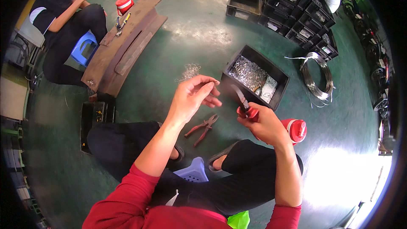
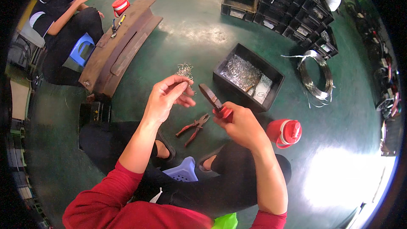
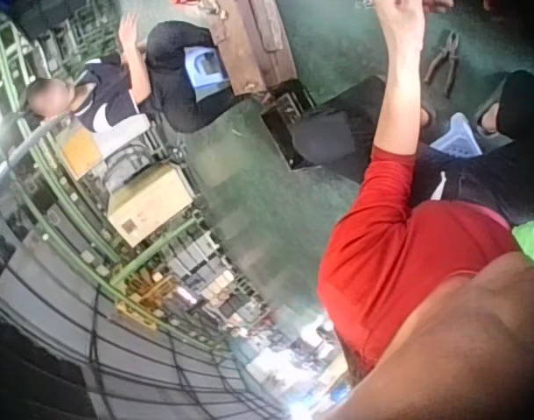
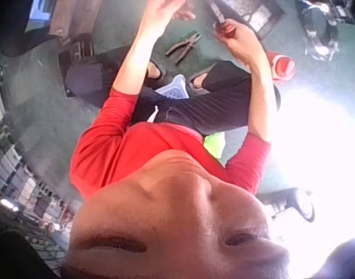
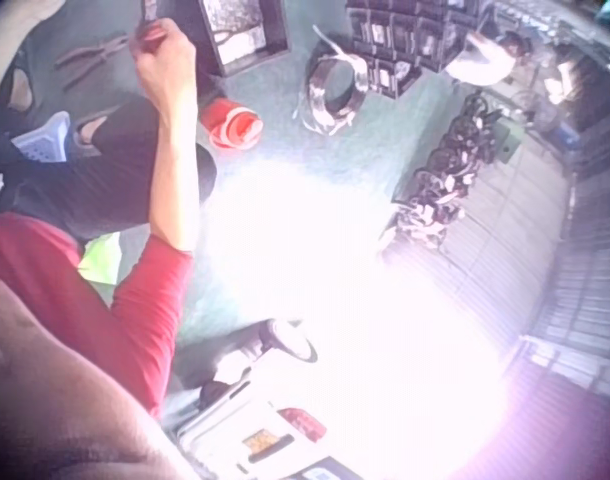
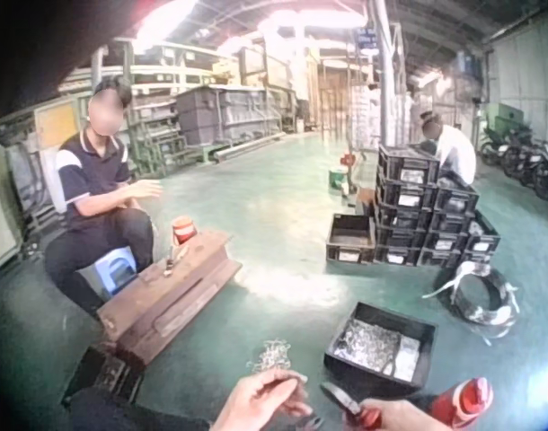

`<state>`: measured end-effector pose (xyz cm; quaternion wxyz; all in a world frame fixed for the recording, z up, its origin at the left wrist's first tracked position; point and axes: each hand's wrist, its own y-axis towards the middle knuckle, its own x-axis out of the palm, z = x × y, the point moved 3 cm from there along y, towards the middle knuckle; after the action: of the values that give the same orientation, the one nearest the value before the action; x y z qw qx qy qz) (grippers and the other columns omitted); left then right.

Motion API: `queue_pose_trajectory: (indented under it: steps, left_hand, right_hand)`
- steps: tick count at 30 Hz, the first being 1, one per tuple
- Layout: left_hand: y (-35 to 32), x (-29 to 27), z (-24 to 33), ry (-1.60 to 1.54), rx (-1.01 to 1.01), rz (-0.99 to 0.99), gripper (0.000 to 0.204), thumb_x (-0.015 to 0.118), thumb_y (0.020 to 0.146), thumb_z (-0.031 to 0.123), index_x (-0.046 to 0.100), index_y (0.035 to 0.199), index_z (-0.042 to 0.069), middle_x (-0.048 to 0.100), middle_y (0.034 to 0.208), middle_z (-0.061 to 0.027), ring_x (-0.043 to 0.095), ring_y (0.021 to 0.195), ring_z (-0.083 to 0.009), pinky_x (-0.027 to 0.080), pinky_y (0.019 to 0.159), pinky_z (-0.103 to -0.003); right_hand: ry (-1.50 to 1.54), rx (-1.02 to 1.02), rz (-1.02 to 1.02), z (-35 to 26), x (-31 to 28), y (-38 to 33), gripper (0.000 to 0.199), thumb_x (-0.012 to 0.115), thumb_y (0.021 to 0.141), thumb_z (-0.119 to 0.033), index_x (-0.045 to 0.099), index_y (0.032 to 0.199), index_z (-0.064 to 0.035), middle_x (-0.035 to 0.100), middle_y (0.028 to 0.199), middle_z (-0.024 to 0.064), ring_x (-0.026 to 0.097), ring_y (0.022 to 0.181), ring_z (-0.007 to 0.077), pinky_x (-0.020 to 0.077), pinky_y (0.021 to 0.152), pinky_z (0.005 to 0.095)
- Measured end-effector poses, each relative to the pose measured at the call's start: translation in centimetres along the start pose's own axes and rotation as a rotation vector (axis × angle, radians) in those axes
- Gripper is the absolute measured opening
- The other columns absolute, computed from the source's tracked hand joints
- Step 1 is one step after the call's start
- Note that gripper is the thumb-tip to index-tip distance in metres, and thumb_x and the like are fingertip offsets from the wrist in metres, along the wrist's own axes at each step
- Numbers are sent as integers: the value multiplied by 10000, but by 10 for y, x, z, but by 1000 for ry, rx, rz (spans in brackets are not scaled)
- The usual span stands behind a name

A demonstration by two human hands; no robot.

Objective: The person sits on a low stool and repeatedly picks up small metal wire pieces from a tray, bends them into loops using pliers, and places the finished pieces into a black bin. The process is continuous and repetitive.

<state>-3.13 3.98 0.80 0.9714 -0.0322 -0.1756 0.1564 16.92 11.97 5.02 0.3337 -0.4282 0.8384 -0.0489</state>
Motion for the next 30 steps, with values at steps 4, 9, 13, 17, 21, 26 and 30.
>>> queue_pose_trajectory:
  steps: [4, 9, 13, 17, 21, 26, 30]
  left_hand:
    - [-9, 4, 7, -92, -57, -63, 238, 560, 988, 180, 644, 1135, 14, 609, 715, -17, 588, 548, -101, 460, 473, -227]
    - [-13, 6, 10, -161, -90, -88, 256, 558, 990, 182, 649, 1161, 15, 565, 682, 11, 500, 494, -67, 421, 448, -207]
    - [-13, 4, 9, -148, -90, -84, 256, 552, 992, 175, 650, 1169, 17, 566, 687, 11, 489, 491, -63, 417, 449, -203]
    - [-11, 3, 8, -136, -93, -91, 252, 543, 997, 166, 651, 1170, 19, 567, 688, 10, 488, 490, -63, 413, 449, -201]
    - [-11, 1, 7, -131, -103, -88, 250, 539, 998, 163, 652, 1167, 16, 568, 687, 6, 487, 487, -68, 413, 451, -204]
    - [-9, 0, 4, -129, -112, -96, 246, 535, 999, 156, 654, 1160, 14, 569, 686, 2, 495, 490, -73, 418, 460, -206]
    - [-10, 2, 6, -10, -71, -114, 263, 509, 1008, 154, 648, 1186, 19, 567, 675, 2, 509, 501, -73, 431, 479, -217]
  right_hand:
    - [2, -10, -89, 0, 13, 2, 280, 709, 867, -208, 637, 1061, -20, 674, 841, 110, 625, 749, 196, 489, 717, 329]
    - [-23, 7, -115, -4, 18, 5, 323, 686, 894, -261, 630, 1096, -16, 674, 847, 84, 606, 770, 153, 488, 751, 310]
    - [-37, 70, -134, -4, 16, 5, 345, 671, 907, -296, 630, 1103, -15, 673, 853, 85, 608, 778, 156, 488, 759, 308]
    - [-48, -49, -71, -7, 20, 9, 348, 661, 916, -310, 625, 1115, -27, 648, 753, 66, 589, 676, 134, 486, 674, 298]
    - [-42, 7, -88, -9, 19, 9, 331, 655, 922, -309, 625, 1089, -24, 633, 719, 64, 584, 652, 128, 481, 651, 300]
    - [-38, 126, -113, -10, 16, 6, 307, 662, 916, -284, 623, 1031, -2, 652, 789, 96, 627, 752, 179, 493, 723, 333]
    - [-79, -37, 37, -9, 22, 7, 286, 680, 897, -258, 619, 1000, 2, 655, 785, 160, 641, 741, 289, 492, 700, 371]
